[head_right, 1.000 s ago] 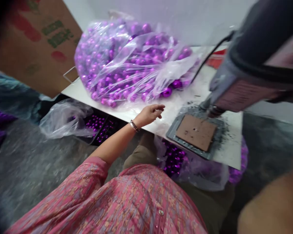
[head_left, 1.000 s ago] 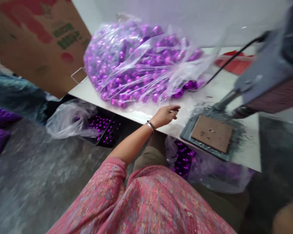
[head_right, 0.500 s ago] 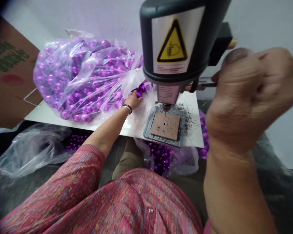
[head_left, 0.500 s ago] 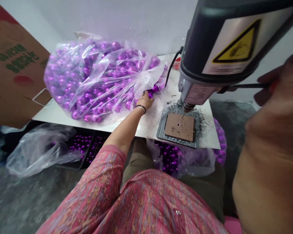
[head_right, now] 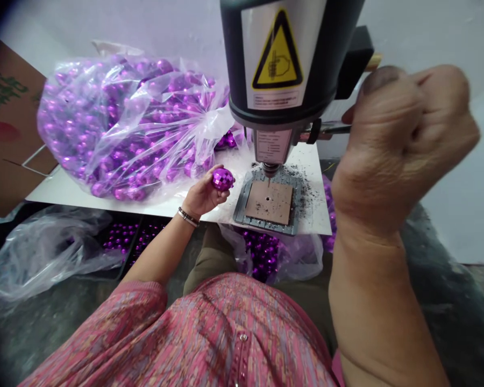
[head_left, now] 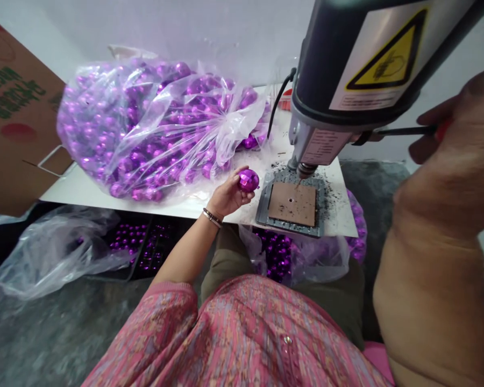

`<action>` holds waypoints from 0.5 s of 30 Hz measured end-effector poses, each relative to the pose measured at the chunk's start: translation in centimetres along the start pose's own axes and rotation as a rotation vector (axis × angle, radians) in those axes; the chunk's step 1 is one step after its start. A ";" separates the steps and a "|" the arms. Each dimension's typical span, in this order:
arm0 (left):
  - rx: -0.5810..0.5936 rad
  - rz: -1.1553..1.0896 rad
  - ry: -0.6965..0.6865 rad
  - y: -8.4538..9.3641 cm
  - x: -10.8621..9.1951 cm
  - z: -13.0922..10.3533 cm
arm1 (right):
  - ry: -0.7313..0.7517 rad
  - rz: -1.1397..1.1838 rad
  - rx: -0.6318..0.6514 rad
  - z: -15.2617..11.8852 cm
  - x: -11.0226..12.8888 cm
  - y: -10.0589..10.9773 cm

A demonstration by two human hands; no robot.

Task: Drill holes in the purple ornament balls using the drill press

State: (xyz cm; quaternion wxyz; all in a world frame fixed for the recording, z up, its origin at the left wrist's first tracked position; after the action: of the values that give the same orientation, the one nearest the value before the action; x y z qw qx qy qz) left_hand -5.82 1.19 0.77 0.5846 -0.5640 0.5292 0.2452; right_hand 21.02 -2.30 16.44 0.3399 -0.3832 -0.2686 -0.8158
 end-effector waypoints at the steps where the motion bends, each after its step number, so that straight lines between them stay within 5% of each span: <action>1: 0.010 -0.010 0.012 -0.5 0.4 -0.6 | -0.009 0.031 -0.003 -0.1 0.0 0.0; 10: 0.001 -0.025 0.044 -3.4 3.0 -2.0 | 0.288 0.255 0.001 0.2 -0.9 -0.7; 15: -0.040 0.222 0.037 -4.5 3.0 -0.7 | 0.353 0.256 -0.009 0.6 -1.3 -1.0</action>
State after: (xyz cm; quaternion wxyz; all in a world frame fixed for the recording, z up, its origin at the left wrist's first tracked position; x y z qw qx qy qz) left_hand -1.15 -1.43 0.02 0.5324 -0.5180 0.5941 0.3086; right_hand 21.18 -0.81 15.61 0.4807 -0.2669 -0.1504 -0.8216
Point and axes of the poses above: each hand's wrist, its own z-axis towards the middle knuckle, its own y-axis out of the back of the hand, x = y × z, the point moved 2 cm from there along z, towards the middle knuckle, and after that the axes turned 7 degrees about x, right-handed, at the moved point
